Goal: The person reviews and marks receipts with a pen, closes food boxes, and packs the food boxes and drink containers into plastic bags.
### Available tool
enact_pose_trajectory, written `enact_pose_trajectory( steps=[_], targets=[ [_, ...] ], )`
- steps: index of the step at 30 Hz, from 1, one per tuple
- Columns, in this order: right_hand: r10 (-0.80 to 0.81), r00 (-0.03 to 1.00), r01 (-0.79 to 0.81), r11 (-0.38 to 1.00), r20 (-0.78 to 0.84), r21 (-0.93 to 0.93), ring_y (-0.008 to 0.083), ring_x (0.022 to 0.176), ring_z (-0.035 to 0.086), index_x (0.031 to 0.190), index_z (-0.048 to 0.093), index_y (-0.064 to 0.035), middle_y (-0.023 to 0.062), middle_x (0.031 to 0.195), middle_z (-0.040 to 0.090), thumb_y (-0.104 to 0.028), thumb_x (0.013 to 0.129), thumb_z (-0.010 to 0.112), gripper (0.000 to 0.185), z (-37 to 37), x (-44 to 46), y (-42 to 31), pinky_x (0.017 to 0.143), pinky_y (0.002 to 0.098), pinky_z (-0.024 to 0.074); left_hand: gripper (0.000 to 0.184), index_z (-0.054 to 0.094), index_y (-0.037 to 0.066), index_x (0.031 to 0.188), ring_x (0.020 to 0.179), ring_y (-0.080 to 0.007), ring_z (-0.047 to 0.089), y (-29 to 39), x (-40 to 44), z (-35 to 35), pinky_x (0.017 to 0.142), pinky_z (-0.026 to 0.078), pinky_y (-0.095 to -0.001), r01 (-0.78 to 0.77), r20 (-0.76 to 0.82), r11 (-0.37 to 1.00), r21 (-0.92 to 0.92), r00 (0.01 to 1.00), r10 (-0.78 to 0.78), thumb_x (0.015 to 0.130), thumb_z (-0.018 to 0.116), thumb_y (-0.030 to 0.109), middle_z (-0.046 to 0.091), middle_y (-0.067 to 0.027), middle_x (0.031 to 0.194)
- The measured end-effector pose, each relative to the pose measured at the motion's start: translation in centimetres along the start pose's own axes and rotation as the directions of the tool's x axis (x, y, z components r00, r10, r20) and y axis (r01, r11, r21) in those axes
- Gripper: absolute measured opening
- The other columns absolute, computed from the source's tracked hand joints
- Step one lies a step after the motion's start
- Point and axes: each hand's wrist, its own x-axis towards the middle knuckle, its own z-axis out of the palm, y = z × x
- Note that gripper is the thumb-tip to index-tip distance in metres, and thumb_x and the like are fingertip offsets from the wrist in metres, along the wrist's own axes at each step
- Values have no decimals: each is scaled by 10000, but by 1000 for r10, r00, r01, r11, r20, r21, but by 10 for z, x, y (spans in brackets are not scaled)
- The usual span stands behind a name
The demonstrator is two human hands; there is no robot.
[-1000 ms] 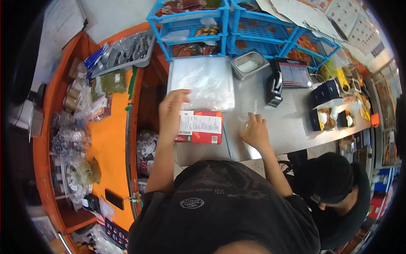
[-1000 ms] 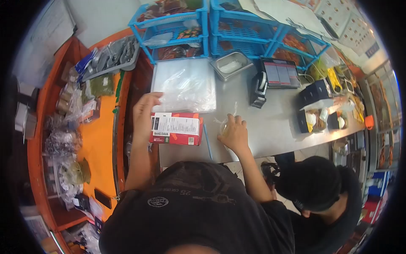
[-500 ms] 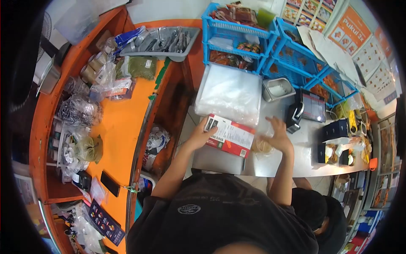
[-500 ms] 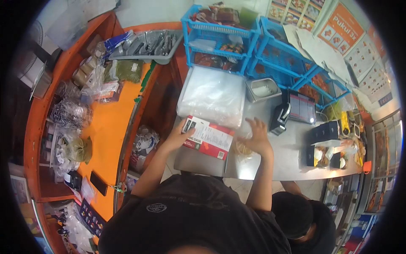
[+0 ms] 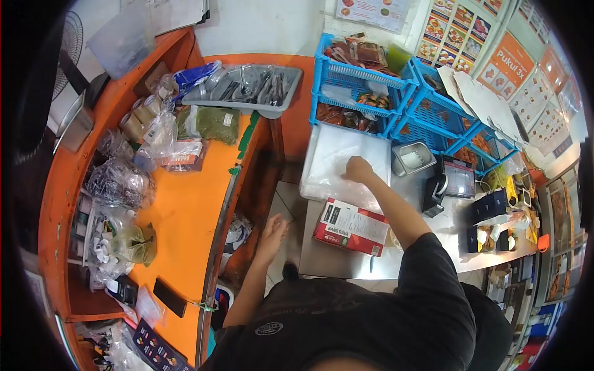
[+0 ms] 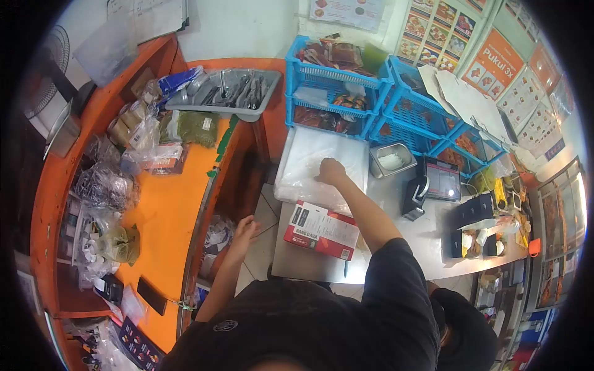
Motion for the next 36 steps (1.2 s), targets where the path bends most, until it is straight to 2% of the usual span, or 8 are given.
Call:
enact_pose_trajectory(
  steps=[14,20,25,26,27,29,32,36],
  targets=[
    [14,999,-14,1000,31,17,350,1042,605,1030,654,9,202,1107,634,-268,770,632,381,29,13,-10,864,423,503,310,556,-8,1172,1053,-154,573,-10,2,-28,931,429,-275,-69,80,997,30,995,67,961,543,219,624,-95,1094],
    [-153,988,152,982,3,-108,379,898,627,811,670,30,230,938,652,-174,764,522,257,26,27,12,813,448,502,281,566,-4,1160,1059,-142,573,-16,6,-46,922,433,-260,-134,113,991,13,985,131,954,553,186,625,-89,1097],
    [-247,891,290,955,-382,58,331,773,609,747,628,17,174,864,658,-205,820,520,257,-39,16,31,725,422,476,256,583,8,1136,1042,-137,580,-4,4,-64,906,441,-257,-156,75,986,62,986,152,956,549,186,636,-72,1062],
    [-75,893,340,758,-443,556,276,737,589,763,614,1,132,816,636,-216,843,524,247,-66,3,25,704,390,465,274,573,11,1153,1063,-149,570,-1,6,-65,907,443,-267,-150,79,986,78,986,144,949,561,194,619,-82,1097],
    [101,906,360,326,-411,874,220,700,569,780,600,-16,91,767,615,-226,865,527,238,-100,-17,12,682,359,453,295,562,14,1169,1085,-161,560,4,9,-65,908,445,-278,-145,82,985,95,987,137,942,573,202,602,-92,1133],
    [254,824,510,58,-507,858,142,656,518,827,583,-38,32,704,542,-203,910,488,208,-171,-75,-31,652,290,433,370,520,22,1222,1145,-191,520,17,14,-59,929,436,-309,-210,50,967,142,978,205,920,606,217,543,-113,1222],
    [-95,826,560,253,-556,789,139,663,532,826,572,-12,52,716,545,-208,930,485,237,-220,-142,-71,657,269,432,619,402,33,1336,1265,-249,407,69,16,-29,997,383,-380,-488,-24,847,210,864,503,836,700,243,396,-141,1375],
    [-423,853,408,175,-305,896,135,633,550,817,535,22,56,702,539,-238,954,491,297,-242,-221,-123,586,265,440,911,324,14,1381,1316,-294,340,185,-19,15,1063,303,-434,-891,152,384,242,426,892,662,830,256,351,-156,1407]
  ],
)
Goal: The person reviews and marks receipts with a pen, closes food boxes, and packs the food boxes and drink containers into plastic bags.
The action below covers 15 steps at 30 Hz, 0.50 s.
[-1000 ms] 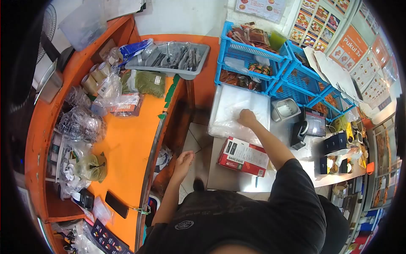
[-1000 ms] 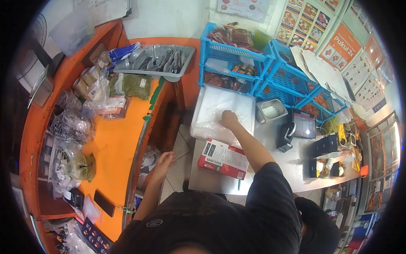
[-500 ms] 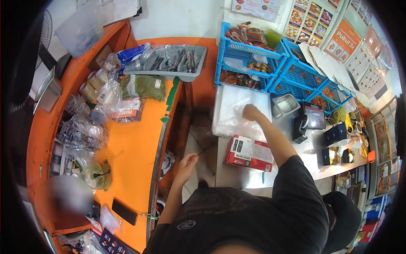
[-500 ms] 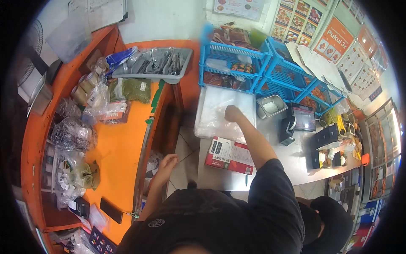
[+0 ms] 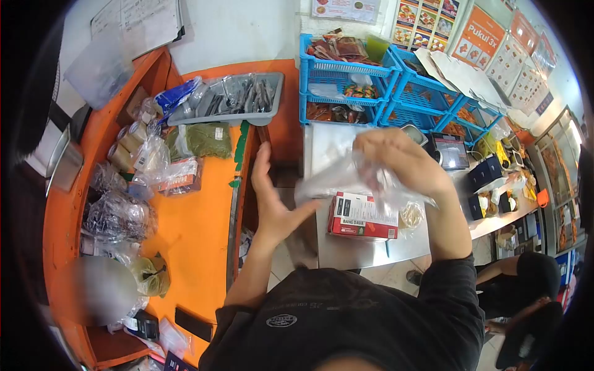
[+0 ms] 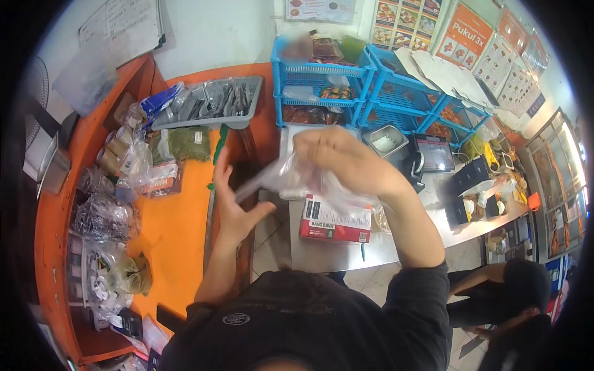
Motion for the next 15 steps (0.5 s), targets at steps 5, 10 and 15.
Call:
enact_pose_trajectory(
  steps=[5,10,15],
  targets=[
    [-9,979,118,836,-202,536,137,585,587,902,524,-39,57,743,580,-346,963,504,314,13,-20,-1,515,234,460,388,541,7,1168,1012,-194,601,27,6,18,886,473,-323,741,917,644,-191,368,-152,832,697,123,615,-110,1073],
    [54,935,171,797,-349,580,245,932,525,1156,449,-24,139,1042,534,-489,850,568,569,11,-41,128,783,347,425,278,547,-5,1164,820,-209,668,20,-12,51,676,572,-332,741,605,100,-664,611,-511,956,516,177,642,-111,1014],
    [-196,957,286,550,-211,785,341,1181,413,1322,360,-11,202,1265,448,-639,720,637,913,73,-69,142,975,457,346,285,545,-17,1209,908,-138,616,1,-20,50,791,511,-281,699,403,221,-680,609,-683,954,513,106,618,-67,1056]
  ],
)
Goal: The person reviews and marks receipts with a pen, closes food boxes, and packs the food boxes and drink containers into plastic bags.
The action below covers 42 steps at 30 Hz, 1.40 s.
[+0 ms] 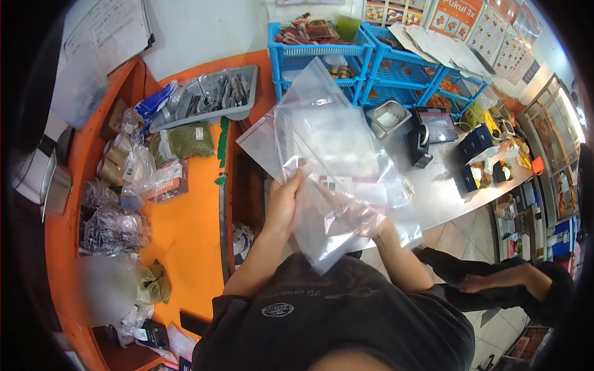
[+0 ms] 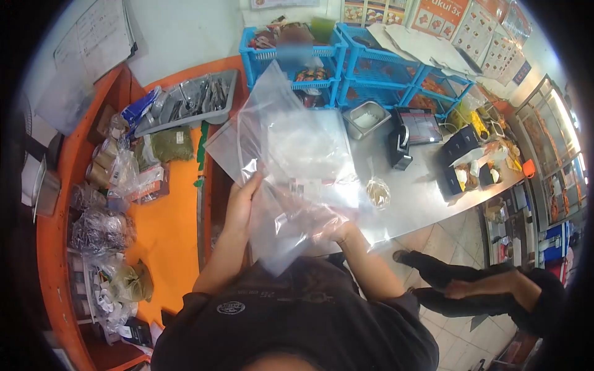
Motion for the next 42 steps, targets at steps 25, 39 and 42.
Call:
enact_pose_trajectory(
  steps=[25,39,42],
  targets=[
    [-56,812,-379,706,-581,-598,87,618,540,760,639,-27,13,674,580,-200,852,697,205,-36,-46,-23,527,247,411,448,591,7,1007,785,-247,569,-25,-25,43,708,422,-387,-383,374,42,923,916,143,729,782,301,616,-111,863],
    [263,804,-534,712,-533,-455,182,831,615,953,662,-15,79,869,651,-324,830,707,336,-53,-64,-49,729,337,488,317,403,35,553,488,-46,349,-66,-18,51,438,258,-263,-266,382,703,660,924,-9,764,638,5,399,7,494],
    [-315,866,-377,98,-388,-921,259,624,599,731,635,-48,120,671,607,-294,791,713,265,-83,-74,-51,581,382,456,262,355,18,576,451,-118,320,-42,-28,65,433,262,-300,-462,388,185,867,861,330,674,594,-27,315,-79,496]
  ],
)
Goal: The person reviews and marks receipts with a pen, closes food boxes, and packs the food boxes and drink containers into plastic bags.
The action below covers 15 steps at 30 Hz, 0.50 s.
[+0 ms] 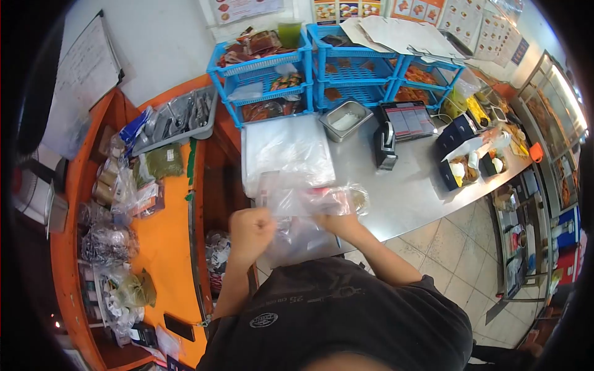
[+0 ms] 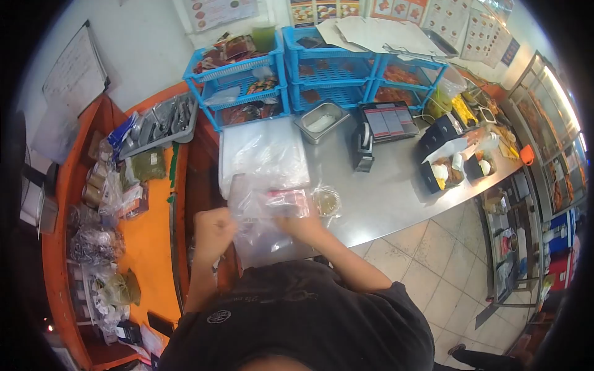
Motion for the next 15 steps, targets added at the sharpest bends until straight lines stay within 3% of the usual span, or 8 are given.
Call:
enact_pose_trajectory(
  steps=[2,6,7,9,11,12,14,15],
  targets=[
    [48,988,-85,961,-146,-261,314,541,558,626,585,-47,140,598,566,-253,788,699,286,-38,18,5,524,402,430,245,341,4,588,437,-180,303,6,-1,-22,433,270,-327,26,-176,990,137,984,-2,652,574,-40,290,-110,510],
    [-94,920,-35,947,-381,-319,335,491,505,582,520,-37,144,547,511,-188,808,670,310,-77,21,17,495,411,391,245,345,0,601,434,-207,282,23,-7,-44,439,263,-335,-8,-345,926,377,927,149,658,578,-49,310,-129,524],
    [-128,899,-14,947,-418,-320,322,481,502,589,518,-31,144,539,494,-173,807,671,301,-84,21,20,491,405,384,295,343,19,590,460,-153,290,22,-10,-47,452,255,-305,-4,-356,939,345,925,135,705,608,-38,315,-81,512],
    [-130,833,103,991,-537,-79,119,475,357,533,449,-39,11,482,448,-165,851,671,408,-87,20,45,447,324,294,335,340,33,577,495,-114,308,8,-14,-53,465,255,-282,104,-536,972,212,844,27,744,625,-24,313,-31,516],
    [-1,879,-39,997,-476,-74,78,527,402,589,506,-50,-16,544,486,-150,864,657,329,-116,11,44,457,290,315,381,371,60,563,546,-67,328,-19,-25,-62,480,258,-255,117,-620,993,25,781,-77,815,654,23,326,38,550],
    [51,890,-98,992,-453,-82,57,553,425,618,535,-55,-30,574,505,-143,870,650,291,-124,14,41,461,273,326,354,389,58,590,556,-67,333,-24,-24,-60,488,270,-245,85,-651,993,80,759,-12,820,657,28,344,32,574],
    [79,872,32,976,-483,217,75,614,507,783,573,-29,5,686,564,-104,888,596,131,-109,14,52,485,237,393,300,424,55,644,574,-65,343,-32,-27,-50,504,296,-224,43,-688,982,185,719,98,828,661,38,380,20,622],
    [104,864,91,930,-492,357,83,644,548,865,592,-17,22,742,593,-84,897,568,78,-103,12,57,497,220,427,173,496,40,802,624,-89,456,-50,-26,-43,549,383,-201,-43,-749,997,-67,663,-21,832,667,39,511,-25,762]
  ],
)
